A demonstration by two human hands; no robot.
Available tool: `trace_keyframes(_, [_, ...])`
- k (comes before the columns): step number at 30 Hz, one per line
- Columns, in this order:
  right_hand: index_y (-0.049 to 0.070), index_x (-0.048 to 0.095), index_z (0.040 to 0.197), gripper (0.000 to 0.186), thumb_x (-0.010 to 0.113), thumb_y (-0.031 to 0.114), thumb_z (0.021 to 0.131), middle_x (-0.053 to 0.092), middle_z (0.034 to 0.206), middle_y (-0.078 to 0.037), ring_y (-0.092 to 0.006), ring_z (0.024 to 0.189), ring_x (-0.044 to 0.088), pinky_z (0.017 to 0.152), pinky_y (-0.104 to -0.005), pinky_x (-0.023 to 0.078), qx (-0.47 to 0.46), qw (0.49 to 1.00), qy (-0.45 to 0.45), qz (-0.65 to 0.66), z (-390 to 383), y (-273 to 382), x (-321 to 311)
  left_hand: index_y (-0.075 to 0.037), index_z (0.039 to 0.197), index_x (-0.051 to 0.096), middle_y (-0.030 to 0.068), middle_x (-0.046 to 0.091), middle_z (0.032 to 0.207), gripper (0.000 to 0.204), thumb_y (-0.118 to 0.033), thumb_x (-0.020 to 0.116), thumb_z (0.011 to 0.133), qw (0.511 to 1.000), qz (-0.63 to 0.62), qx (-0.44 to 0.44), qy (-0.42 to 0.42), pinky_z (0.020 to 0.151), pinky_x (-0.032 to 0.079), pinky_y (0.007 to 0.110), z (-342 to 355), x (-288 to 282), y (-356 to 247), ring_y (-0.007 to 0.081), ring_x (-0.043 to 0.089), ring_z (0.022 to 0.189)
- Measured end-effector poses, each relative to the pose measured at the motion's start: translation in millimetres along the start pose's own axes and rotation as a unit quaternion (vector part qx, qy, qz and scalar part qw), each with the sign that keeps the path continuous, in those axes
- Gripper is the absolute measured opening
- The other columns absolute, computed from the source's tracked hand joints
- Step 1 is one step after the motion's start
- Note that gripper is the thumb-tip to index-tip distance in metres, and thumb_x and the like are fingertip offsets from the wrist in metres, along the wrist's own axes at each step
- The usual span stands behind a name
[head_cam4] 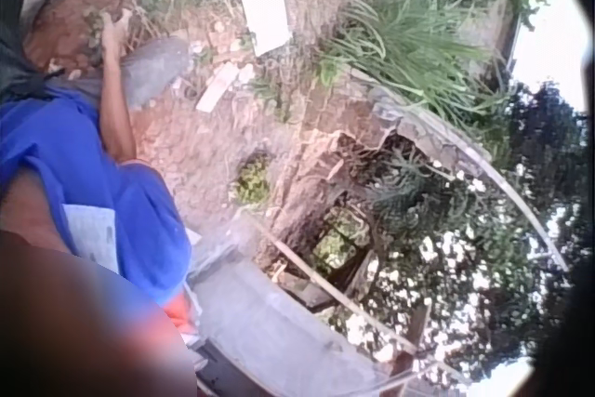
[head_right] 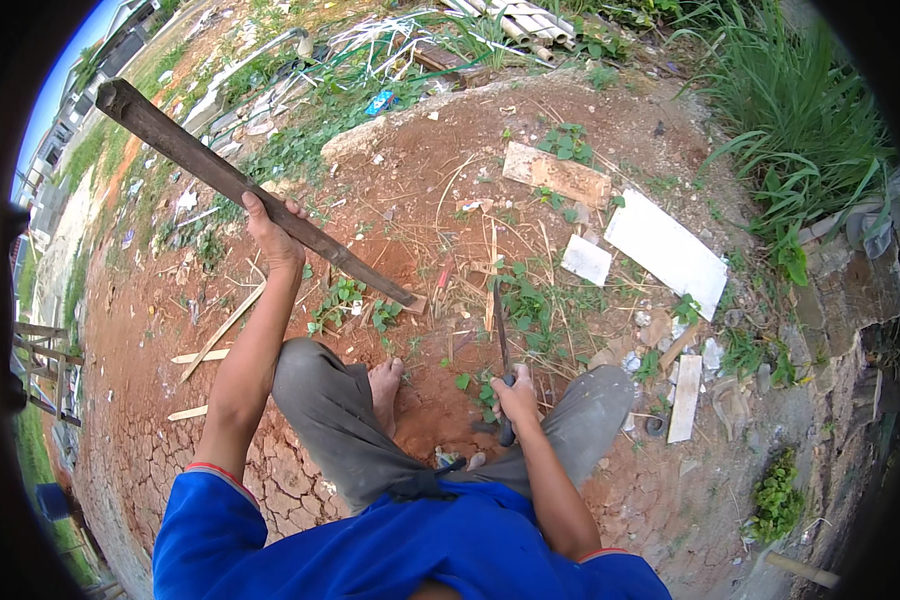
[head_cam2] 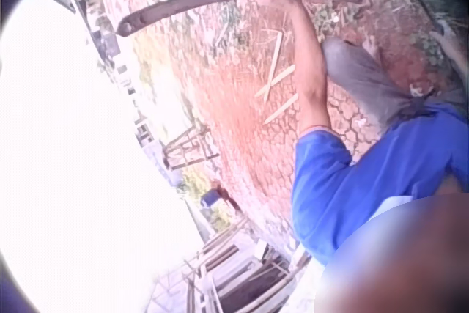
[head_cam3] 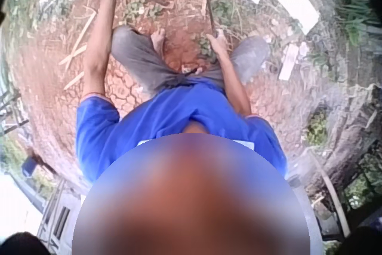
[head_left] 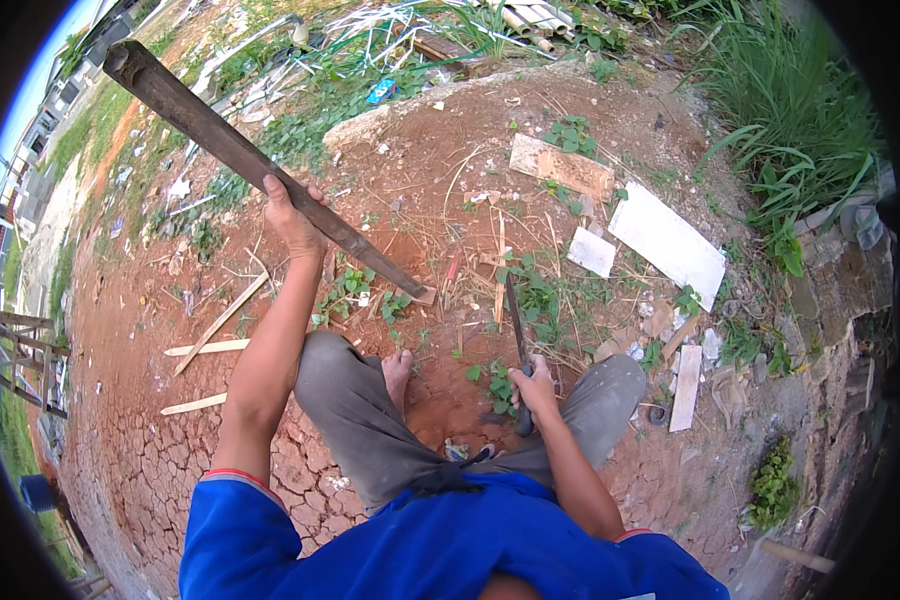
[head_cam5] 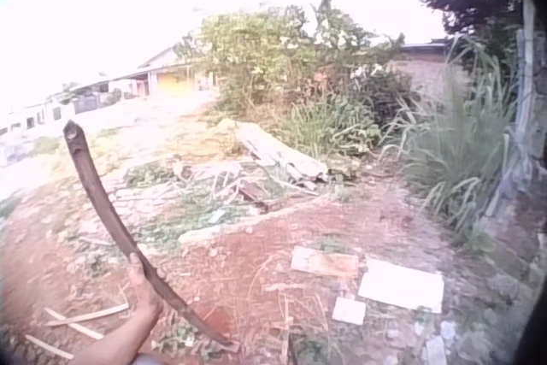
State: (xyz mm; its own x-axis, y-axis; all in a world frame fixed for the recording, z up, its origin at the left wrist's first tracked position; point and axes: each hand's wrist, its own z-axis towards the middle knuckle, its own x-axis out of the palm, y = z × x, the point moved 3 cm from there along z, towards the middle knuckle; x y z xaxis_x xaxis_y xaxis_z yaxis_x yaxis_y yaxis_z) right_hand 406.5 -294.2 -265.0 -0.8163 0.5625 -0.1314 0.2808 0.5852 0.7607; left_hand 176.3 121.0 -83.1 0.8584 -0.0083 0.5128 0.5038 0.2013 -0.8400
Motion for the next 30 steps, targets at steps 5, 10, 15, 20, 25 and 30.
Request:
trace_keyframes(5, [0.002, 0.046, 0.134, 0.052, 0.068, 0.014, 0.089, 0.062, 0.072, -0.008, -0.0156, 0.046, 0.058, 0.039, -0.0323, 0.045, 0.014, 0.999, 0.014, -0.029, 0, 2, 3, -0.002, 0.098, 0.055, 0.0113, 0.064, 0.078, 0.062, -0.063, 0.058, 0.097, 0.999, 0.003, -0.023, 0.032, 0.067, 0.057, 0.036, 1, -2, -13, 0.0224, 0.065, 0.066])
trace_keyframes(10, [0.0, 0.047, 0.132, 0.05, 0.066, 0.013, 0.087, 0.064, 0.074, -0.009, -0.017, 0.046, 0.061, 0.04, -0.0338, 0.047, -0.012, 0.996, 0.027, -0.089, -1, 8, 4, 0.0, 0.103, 0.058, 0.0135, 0.068, 0.083, 0.058, -0.056, 0.069, 0.093, 0.998, 0.022, 0.052, 0.039, 0.067, 0.058, 0.035, 22, 13, -77, 0.0247, 0.07, 0.071])
trace_keyframes(15, [0.001, 0.049, 0.131, 0.049, 0.068, 0.017, 0.089, 0.065, 0.075, -0.009, -0.0155, 0.049, 0.062, 0.045, -0.0312, 0.05, -0.06, 0.986, 0.021, -0.151, 3, 8, 17, -0.003, 0.095, 0.054, 0.0076, 0.057, 0.071, 0.055, -0.057, 0.065, 0.095, 0.996, -0.006, 0.09, 0.013, 0.056, 0.05, 0.03, 33, 25, -109, 0.0187, 0.057, 0.06])
trace_keyframes(20, [0.002, 0.049, 0.132, 0.05, 0.068, 0.02, 0.091, 0.064, 0.074, -0.009, -0.0173, 0.053, 0.064, 0.047, -0.0336, 0.051, -0.102, 0.991, 0.069, -0.044, 21, 12, 52, -0.005, 0.094, 0.051, 0.0058, 0.052, 0.069, 0.058, -0.062, 0.062, 0.094, 0.994, 0.0, 0.108, 0.021, 0.053, 0.046, 0.029, 23, 15, -111, 0.0168, 0.051, 0.058])
trace_keyframes(25, [0.002, 0.051, 0.128, 0.045, 0.068, 0.022, 0.091, 0.061, 0.072, -0.008, -0.0183, 0.053, 0.065, 0.048, -0.0346, 0.052, -0.111, 0.988, 0.078, -0.069, 41, 9, 71, -0.005, 0.094, 0.049, 0.0053, 0.051, 0.071, 0.059, -0.063, 0.06, 0.095, 0.993, 0.011, 0.115, -0.024, 0.054, 0.045, 0.027, 19, -5, -120, 0.016, 0.051, 0.061])
trace_keyframes(30, [0.004, 0.054, 0.124, 0.042, 0.069, 0.022, 0.09, 0.061, 0.072, -0.008, -0.0185, 0.052, 0.065, 0.047, -0.0345, 0.051, -0.087, 0.989, 0.072, -0.094, 43, -9, 65, -0.006, 0.094, 0.048, 0.0054, 0.051, 0.071, 0.058, -0.063, 0.06, 0.095, 0.993, 0.004, 0.116, -0.034, 0.054, 0.044, 0.028, 14, -10, -125, 0.0155, 0.051, 0.061])
